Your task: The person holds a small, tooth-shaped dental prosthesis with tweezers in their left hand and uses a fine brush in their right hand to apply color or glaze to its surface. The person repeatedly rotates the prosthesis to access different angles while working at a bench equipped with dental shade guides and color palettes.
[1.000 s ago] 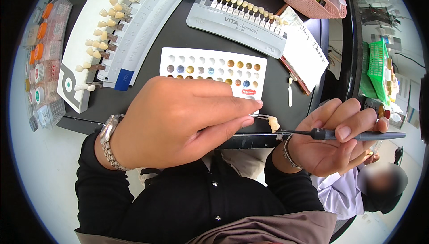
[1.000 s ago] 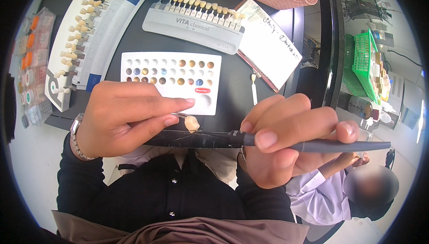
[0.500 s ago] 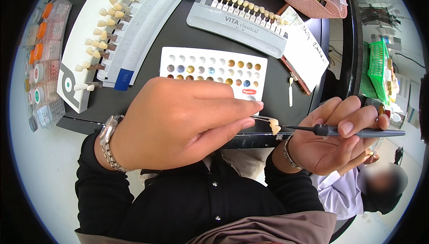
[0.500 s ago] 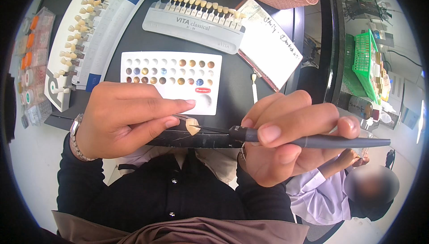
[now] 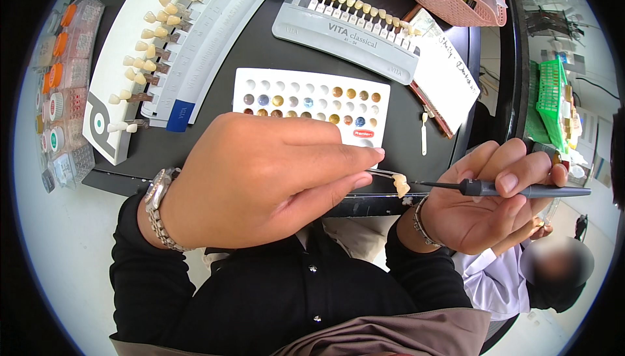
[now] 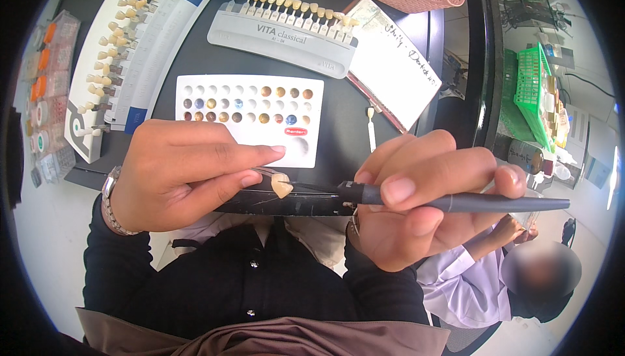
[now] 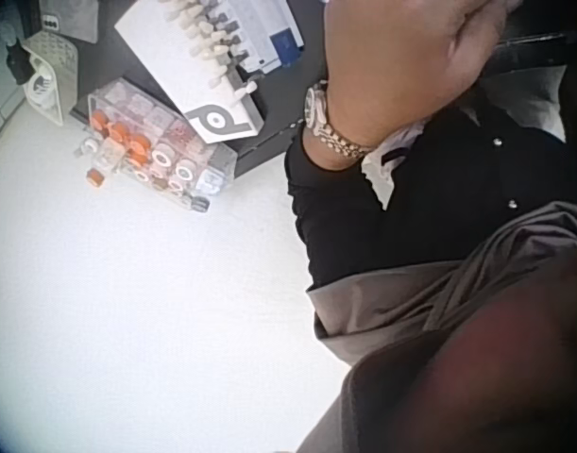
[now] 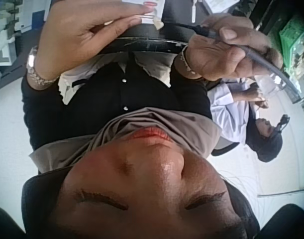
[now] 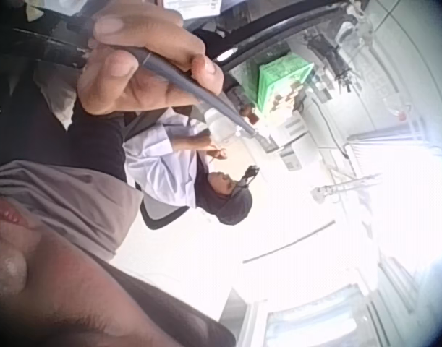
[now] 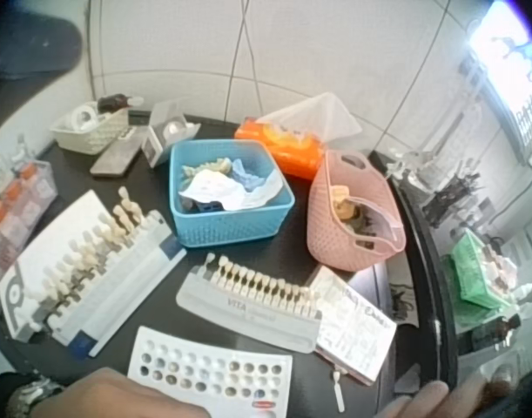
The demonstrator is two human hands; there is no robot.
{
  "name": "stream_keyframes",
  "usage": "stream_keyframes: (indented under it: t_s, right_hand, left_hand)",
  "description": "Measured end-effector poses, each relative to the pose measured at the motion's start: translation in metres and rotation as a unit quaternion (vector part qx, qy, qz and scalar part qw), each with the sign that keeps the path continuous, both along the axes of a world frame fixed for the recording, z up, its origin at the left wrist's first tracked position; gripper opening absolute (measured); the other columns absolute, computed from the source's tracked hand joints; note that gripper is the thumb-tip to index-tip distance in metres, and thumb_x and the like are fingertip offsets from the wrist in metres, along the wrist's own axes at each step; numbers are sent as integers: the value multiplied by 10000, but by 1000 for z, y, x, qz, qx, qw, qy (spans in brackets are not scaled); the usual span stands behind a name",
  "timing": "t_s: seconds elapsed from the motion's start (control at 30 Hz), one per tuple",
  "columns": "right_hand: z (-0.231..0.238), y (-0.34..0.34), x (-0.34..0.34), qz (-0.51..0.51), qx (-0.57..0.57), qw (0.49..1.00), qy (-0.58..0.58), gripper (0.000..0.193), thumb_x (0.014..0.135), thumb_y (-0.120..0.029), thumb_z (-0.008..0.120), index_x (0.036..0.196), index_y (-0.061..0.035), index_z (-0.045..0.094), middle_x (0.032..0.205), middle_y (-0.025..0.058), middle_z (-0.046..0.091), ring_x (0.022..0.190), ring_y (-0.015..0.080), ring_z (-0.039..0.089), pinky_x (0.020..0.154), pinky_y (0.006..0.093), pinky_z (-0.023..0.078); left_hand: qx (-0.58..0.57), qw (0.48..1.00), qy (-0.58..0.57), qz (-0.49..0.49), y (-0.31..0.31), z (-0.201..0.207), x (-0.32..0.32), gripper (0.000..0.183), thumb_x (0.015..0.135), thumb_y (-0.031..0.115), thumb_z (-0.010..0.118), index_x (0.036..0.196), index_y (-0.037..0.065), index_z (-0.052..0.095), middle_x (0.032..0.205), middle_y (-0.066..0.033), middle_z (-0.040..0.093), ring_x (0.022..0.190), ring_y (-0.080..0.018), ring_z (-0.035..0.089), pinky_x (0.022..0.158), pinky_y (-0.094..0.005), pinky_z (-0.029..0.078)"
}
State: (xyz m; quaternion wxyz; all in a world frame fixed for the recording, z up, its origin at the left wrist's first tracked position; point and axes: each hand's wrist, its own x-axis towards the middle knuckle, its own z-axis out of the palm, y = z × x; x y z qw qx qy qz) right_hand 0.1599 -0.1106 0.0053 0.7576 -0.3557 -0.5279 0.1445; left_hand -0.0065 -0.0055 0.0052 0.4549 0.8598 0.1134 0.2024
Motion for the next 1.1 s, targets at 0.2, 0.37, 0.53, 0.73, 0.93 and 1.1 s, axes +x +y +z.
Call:
stream_keyframes:
  t_s: [0.2, 0.37, 0.53, 0.73, 0.93, 1.1]
  right_hand:
    - [1, 0, -1, 20, 13, 1000, 14, 382, 760, -69, 430, 1112, 27, 317, 722, 53, 399, 545, 95, 296, 409, 207, 271]
    - [1, 1, 0, 21, 15, 1000, 9, 387, 750, -72, 432, 1108, 25, 321, 717, 51, 400, 538, 95, 290, 407, 206, 265]
    - [2, 0, 1, 23, 9, 1000, 6, 390, 742, -65, 430, 1107, 22, 324, 714, 49, 397, 539, 94, 285, 407, 206, 264]
    - [2, -1, 0, 33, 9, 999, 7, 388, 739, -58, 424, 1108, 16, 328, 719, 47, 399, 547, 99, 288, 425, 211, 267]
    - [2, -1, 1, 33, 7, 999, 2, 392, 737, -62, 428, 1109, 15, 331, 719, 47, 400, 543, 100, 289, 430, 213, 270]
    - [1, 1, 2, 39, 10, 999, 15, 385, 739, -63, 427, 1103, 21, 334, 714, 48, 402, 538, 98, 290, 427, 217, 273]
  left_hand:
    - [-4, 1000, 7, 11, 0, 1, 0, 220, 690, 60, 611, 910, 55, 624, 563, -85, 534, 452, -160, 493, 413, -241, 347]
    - [-12, 999, 24, 23, 0, 3, 1, 226, 682, 47, 612, 907, 56, 627, 564, -87, 530, 451, -163, 489, 422, -239, 354]
    - [-23, 999, 18, 15, 1, 3, 1, 223, 681, 45, 612, 903, 51, 627, 569, -89, 536, 452, -160, 489, 423, -236, 354]
    - [-29, 999, 14, 12, 0, 3, 0, 223, 681, 41, 611, 904, 46, 626, 570, -90, 537, 453, -158, 489, 424, -237, 354]
    - [-35, 999, 14, 16, 0, 3, 1, 219, 683, 41, 609, 901, 48, 626, 568, -90, 534, 453, -159, 487, 426, -240, 357]
    - [-40, 999, 11, 20, 0, 1, 1, 212, 687, 42, 605, 898, 50, 627, 571, -87, 537, 451, -161, 484, 430, -241, 361]
